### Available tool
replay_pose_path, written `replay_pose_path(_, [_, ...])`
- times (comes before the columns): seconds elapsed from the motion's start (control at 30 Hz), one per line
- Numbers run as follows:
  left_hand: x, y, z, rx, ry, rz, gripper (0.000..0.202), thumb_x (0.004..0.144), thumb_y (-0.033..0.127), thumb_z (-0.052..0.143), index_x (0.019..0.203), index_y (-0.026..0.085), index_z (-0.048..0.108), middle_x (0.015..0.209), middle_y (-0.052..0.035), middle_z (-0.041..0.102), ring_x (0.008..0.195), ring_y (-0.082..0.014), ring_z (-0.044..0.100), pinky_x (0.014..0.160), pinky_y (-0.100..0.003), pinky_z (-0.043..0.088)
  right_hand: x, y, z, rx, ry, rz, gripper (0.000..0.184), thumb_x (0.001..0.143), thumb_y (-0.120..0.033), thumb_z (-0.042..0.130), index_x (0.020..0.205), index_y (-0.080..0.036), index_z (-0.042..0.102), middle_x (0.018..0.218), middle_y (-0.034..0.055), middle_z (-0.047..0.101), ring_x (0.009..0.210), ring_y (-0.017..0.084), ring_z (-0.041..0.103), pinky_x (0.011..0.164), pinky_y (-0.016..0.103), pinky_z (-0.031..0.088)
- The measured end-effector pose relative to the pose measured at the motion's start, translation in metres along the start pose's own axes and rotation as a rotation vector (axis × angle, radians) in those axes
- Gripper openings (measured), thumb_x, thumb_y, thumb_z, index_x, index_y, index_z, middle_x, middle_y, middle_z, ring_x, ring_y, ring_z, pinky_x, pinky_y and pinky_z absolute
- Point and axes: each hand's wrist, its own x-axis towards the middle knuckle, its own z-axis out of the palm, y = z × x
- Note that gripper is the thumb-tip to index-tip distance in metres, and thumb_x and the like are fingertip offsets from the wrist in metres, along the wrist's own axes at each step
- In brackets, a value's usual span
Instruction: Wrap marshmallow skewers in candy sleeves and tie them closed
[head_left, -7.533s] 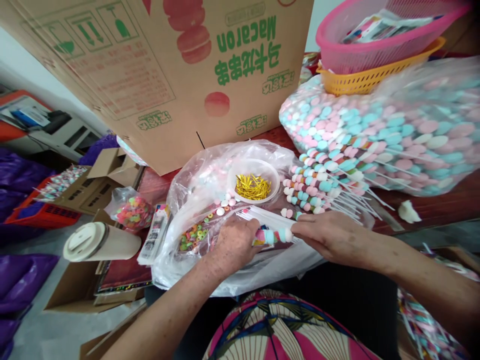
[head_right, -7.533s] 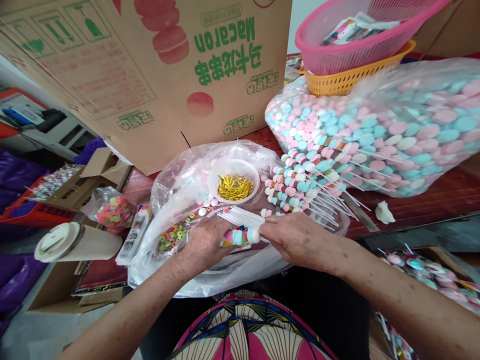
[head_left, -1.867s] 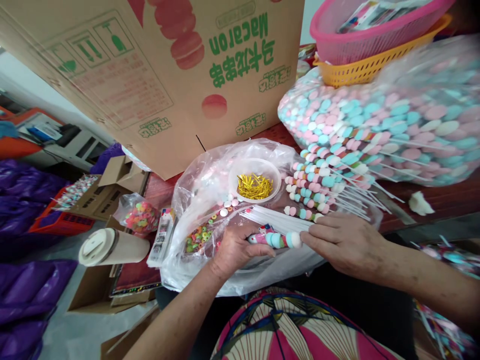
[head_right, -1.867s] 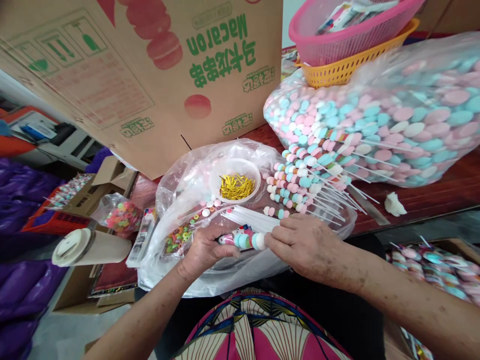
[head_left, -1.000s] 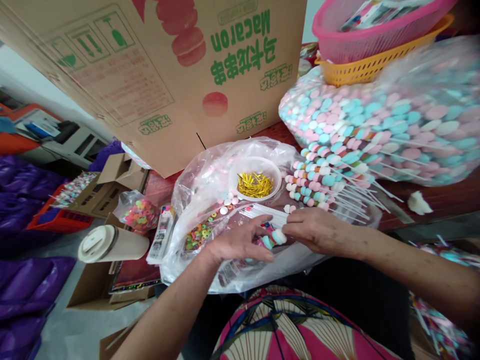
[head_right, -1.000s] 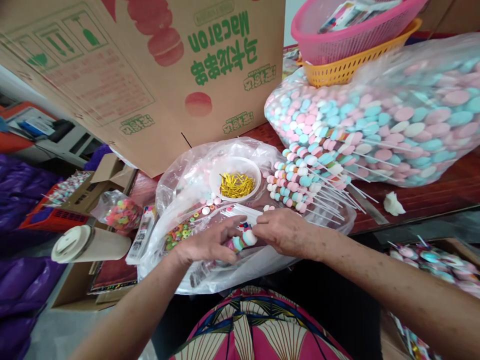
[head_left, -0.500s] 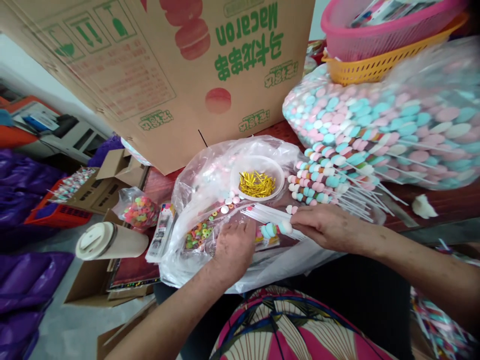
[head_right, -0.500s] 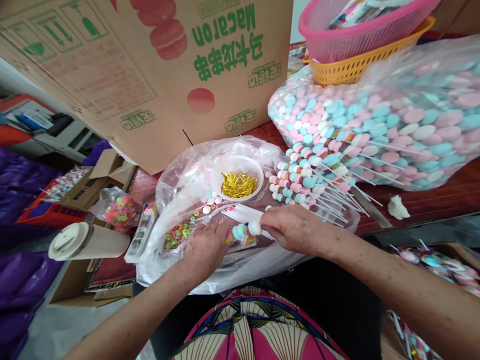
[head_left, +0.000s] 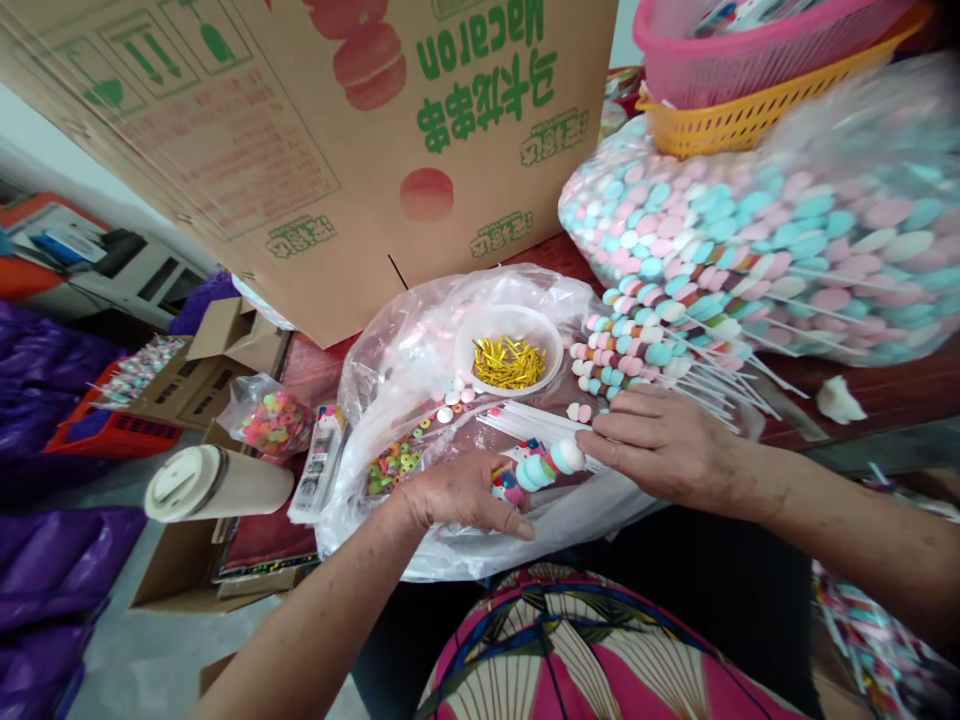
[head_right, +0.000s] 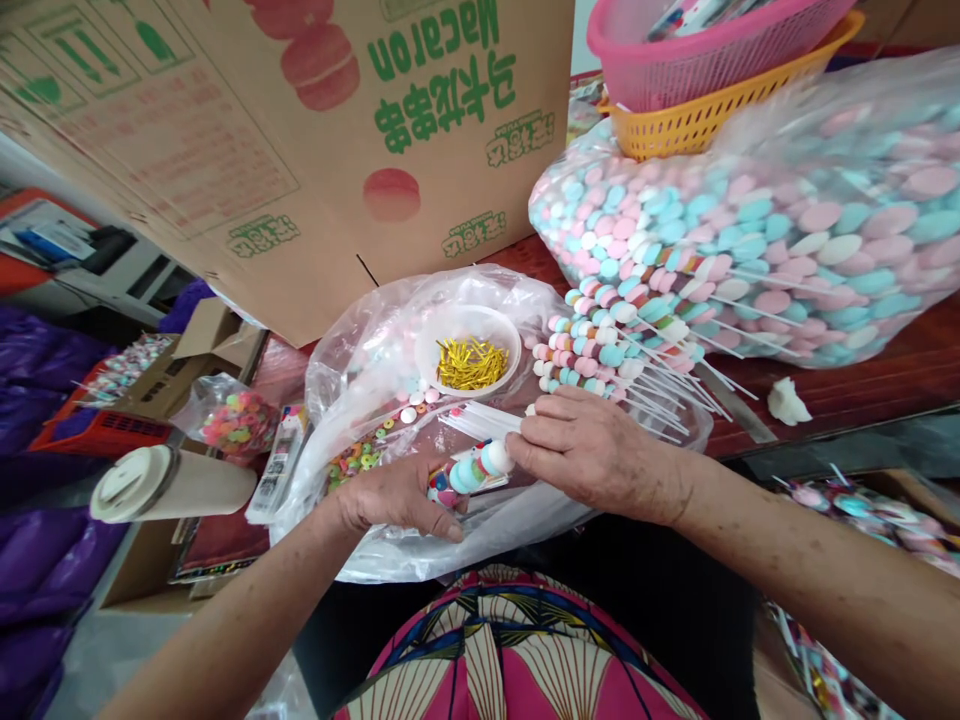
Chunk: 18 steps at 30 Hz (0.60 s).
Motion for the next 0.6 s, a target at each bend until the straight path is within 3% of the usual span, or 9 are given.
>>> replay_pose_path(0.13, [0.006, 0.002, 0.006, 0.02, -0.031, -0.051, 0.034, 0.06, 0.039, 0.079, 0.069, 0.017, 0.054, 0.056, 0.0057, 0.05, 0.047, -0.0087, 0.043, 0.047, -0.022, 0.035, 0.01, -0.008, 0.005, 0.042, -0.012, -0.054, 0.017, 0.092, -0.012, 0.044, 0.089, -0.014, 0.06, 0.073, 0.0037, 0.058, 0.071, 0.016, 0.047, 0.067, 0.032, 0.034])
replay_pose_path(0.27, [0.013, 0.001, 0.01, 0.033, 0.005, -0.086, 0.035, 0.06, 0.041, 0.078, 0.073, 0.017, 0.057, 0.058, 0.0053, 0.052, 0.05, -0.0103, 0.047, 0.049, -0.023, 0.038, 0.015, -0.013, 0.016, 0.172, -0.18, -0.013, 0.016, 0.089, -0.013, 0.046, 0.084, -0.015, 0.061, 0.072, 0.0034, 0.059, 0.068, 0.016, 0.048, 0.062, 0.031, 0.032])
replay_pose_path(0.37, [0.011, -0.001, 0.006, 0.226, 0.097, 0.021, 0.044, 0.059, 0.042, 0.078, 0.092, 0.017, 0.062, 0.08, 0.0007, 0.062, 0.074, -0.0174, 0.057, 0.07, -0.029, 0.046, 0.012, -0.013, 0.019, 0.216, -0.331, 0.082, 0.015, 0.081, -0.007, 0.05, 0.086, -0.016, 0.062, 0.073, 0.0034, 0.061, 0.066, 0.015, 0.051, 0.056, 0.029, 0.029])
replay_pose_path(0.47, [0.005, -0.001, 0.001, 0.372, 0.162, 0.117, 0.062, 0.059, 0.038, 0.079, 0.114, 0.018, 0.058, 0.113, -0.0063, 0.062, 0.103, -0.0258, 0.054, 0.092, -0.037, 0.041, 0.006, -0.013, 0.02, 0.199, -0.411, 0.172, 0.019, 0.078, -0.004, 0.051, 0.086, -0.017, 0.063, 0.071, 0.0026, 0.061, 0.064, 0.015, 0.053, 0.053, 0.028, 0.026])
replay_pose_path(0.53, [0.002, -0.001, 0.0, 0.397, 0.178, 0.098, 0.063, 0.058, 0.034, 0.079, 0.115, 0.018, 0.057, 0.116, -0.0077, 0.061, 0.105, -0.0271, 0.054, 0.093, -0.039, 0.041, 0.004, -0.013, 0.021, 0.194, -0.395, 0.174, 0.018, 0.078, -0.005, 0.05, 0.085, -0.017, 0.062, 0.07, 0.0019, 0.061, 0.062, 0.014, 0.052, 0.052, 0.028, 0.026])
replay_pose_path(0.6, [0.002, -0.003, 0.003, 0.347, 0.16, 0.087, 0.061, 0.056, 0.031, 0.08, 0.112, 0.019, 0.058, 0.103, -0.0049, 0.064, 0.093, -0.0237, 0.057, 0.085, -0.037, 0.045, 0.004, -0.012, 0.021, 0.152, -0.281, 0.134, 0.018, 0.083, -0.007, 0.047, 0.087, -0.017, 0.062, 0.07, 0.0022, 0.06, 0.062, 0.014, 0.05, 0.055, 0.029, 0.029])
